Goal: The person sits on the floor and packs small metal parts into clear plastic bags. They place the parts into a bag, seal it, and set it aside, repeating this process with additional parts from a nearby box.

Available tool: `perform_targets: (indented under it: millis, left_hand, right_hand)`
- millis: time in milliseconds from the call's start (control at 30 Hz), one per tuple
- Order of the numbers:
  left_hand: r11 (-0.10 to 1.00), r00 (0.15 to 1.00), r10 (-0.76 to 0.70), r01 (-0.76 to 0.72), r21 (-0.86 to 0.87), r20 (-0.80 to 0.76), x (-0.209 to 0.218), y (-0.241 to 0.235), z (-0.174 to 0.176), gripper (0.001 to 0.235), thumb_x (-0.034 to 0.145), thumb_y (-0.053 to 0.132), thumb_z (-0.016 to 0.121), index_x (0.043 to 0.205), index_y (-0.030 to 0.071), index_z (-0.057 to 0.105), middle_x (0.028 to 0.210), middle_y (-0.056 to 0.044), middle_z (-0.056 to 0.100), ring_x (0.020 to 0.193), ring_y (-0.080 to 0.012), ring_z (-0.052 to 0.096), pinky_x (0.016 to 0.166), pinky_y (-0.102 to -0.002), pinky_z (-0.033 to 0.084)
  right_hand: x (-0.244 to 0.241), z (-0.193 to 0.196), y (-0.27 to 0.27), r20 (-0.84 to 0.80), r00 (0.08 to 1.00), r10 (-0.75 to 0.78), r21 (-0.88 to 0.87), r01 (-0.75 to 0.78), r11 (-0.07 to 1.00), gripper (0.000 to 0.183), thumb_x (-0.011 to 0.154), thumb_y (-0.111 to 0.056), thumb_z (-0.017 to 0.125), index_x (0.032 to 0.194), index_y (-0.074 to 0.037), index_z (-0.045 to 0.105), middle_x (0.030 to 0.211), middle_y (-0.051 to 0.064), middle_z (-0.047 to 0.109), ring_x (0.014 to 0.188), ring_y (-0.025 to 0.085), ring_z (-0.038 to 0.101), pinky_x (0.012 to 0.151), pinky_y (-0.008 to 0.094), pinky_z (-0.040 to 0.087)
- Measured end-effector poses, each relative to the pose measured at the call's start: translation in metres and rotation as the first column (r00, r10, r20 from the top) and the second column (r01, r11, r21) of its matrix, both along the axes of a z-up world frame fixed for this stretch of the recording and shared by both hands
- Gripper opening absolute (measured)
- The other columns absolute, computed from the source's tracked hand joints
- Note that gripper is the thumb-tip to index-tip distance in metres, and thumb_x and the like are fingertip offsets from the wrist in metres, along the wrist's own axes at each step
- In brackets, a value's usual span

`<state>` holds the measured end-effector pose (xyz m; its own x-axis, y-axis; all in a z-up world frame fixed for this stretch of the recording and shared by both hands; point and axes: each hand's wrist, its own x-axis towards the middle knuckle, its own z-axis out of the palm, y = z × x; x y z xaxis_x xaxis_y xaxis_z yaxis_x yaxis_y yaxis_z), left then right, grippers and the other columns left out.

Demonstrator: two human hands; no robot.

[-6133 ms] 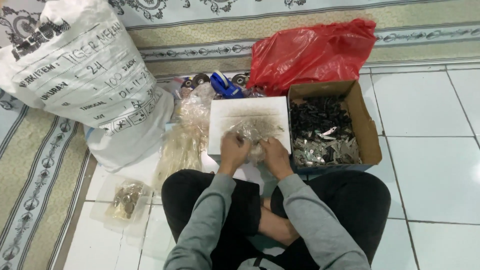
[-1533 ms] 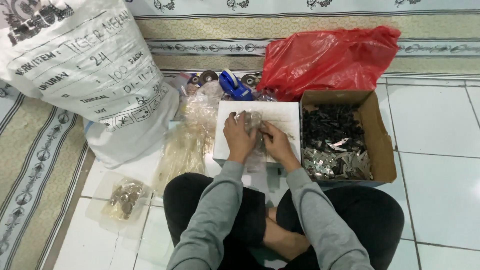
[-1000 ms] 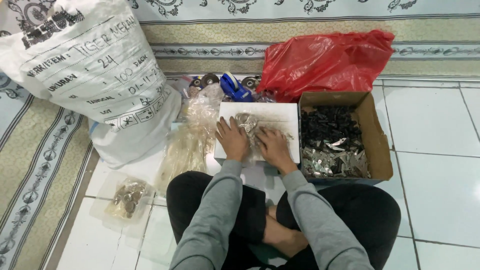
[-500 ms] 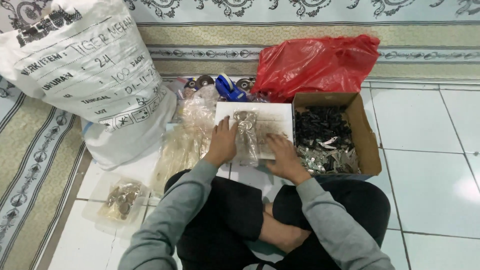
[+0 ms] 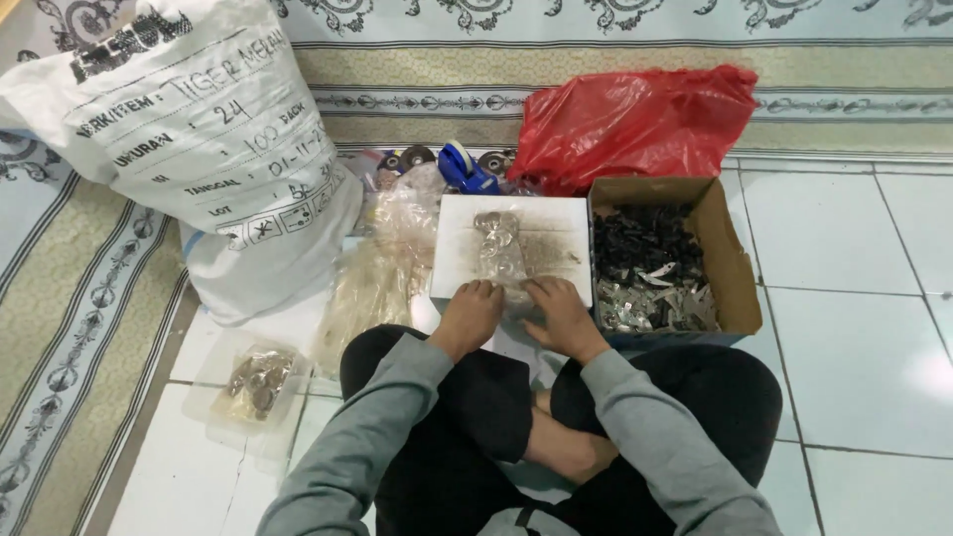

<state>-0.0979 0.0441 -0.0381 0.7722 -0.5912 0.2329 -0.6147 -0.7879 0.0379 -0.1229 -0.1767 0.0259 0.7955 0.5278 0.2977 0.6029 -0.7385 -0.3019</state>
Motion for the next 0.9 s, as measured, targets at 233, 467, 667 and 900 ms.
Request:
perform_targets:
  millis: [233,467,667,900]
  left_hand:
    - [0.973,0.983,0.185,-0.185,-0.138,-0.009,0.016,0.009,0.088,0.032,0.105,0.017,0.052,0.132,0.006,0.064,0.129,-0.019,0.062,0.124,-0.0341,0.061,0.099,-0.047,0.052]
    - [0.994,0.981,-0.065,0.047,-0.099,-0.185,-0.005,0.002,0.045,0.028,0.103,0.016,0.052,0.119,0.006,0.072,0.113,-0.016,0.071,0.112,-0.0338,0.068,0.094,-0.045,0.054]
    - [0.995,0.964,-0.039,0.012,-0.104,-0.264,-0.010,0.002,0.053,0.027,0.101,0.020,0.056,0.116,0.004,0.073,0.110,-0.016,0.073,0.111,-0.0329,0.069,0.092,-0.044,0.055]
    - [0.928,0.910,0.196,-0.293,-0.230,-0.366,0.022,-0.007,0.033,0.023,0.099,0.023,0.056,0.089,0.011,0.072,0.077,-0.008,0.071,0.083,-0.0285,0.070,0.078,-0.039,0.055]
  right_hand:
    - [0.048,-0.014,0.010,0.022,0.994,-0.109,0.097,0.106,0.990,0.013,0.093,-0.014,0.062,0.099,-0.011,0.073,0.099,0.011,0.071,0.104,0.034,0.067,0.097,0.050,0.047]
    - [0.042,-0.013,-0.003,-0.092,0.994,0.057,0.005,-0.057,0.998,0.044,0.082,-0.018,0.071,0.125,-0.012,0.069,0.126,0.013,0.069,0.128,0.038,0.057,0.108,0.057,0.038]
    - [0.034,-0.035,-0.003,-0.236,0.970,0.065,0.228,-0.009,0.974,0.017,0.096,-0.013,0.063,0.108,-0.011,0.075,0.105,0.012,0.076,0.106,0.035,0.068,0.097,0.050,0.048]
    - [0.047,-0.020,0.003,-0.451,0.881,-0.142,0.272,0.287,0.919,0.028,0.098,-0.015,0.059,0.123,-0.008,0.072,0.090,0.012,0.077,0.087,0.032,0.073,0.079,0.044,0.057]
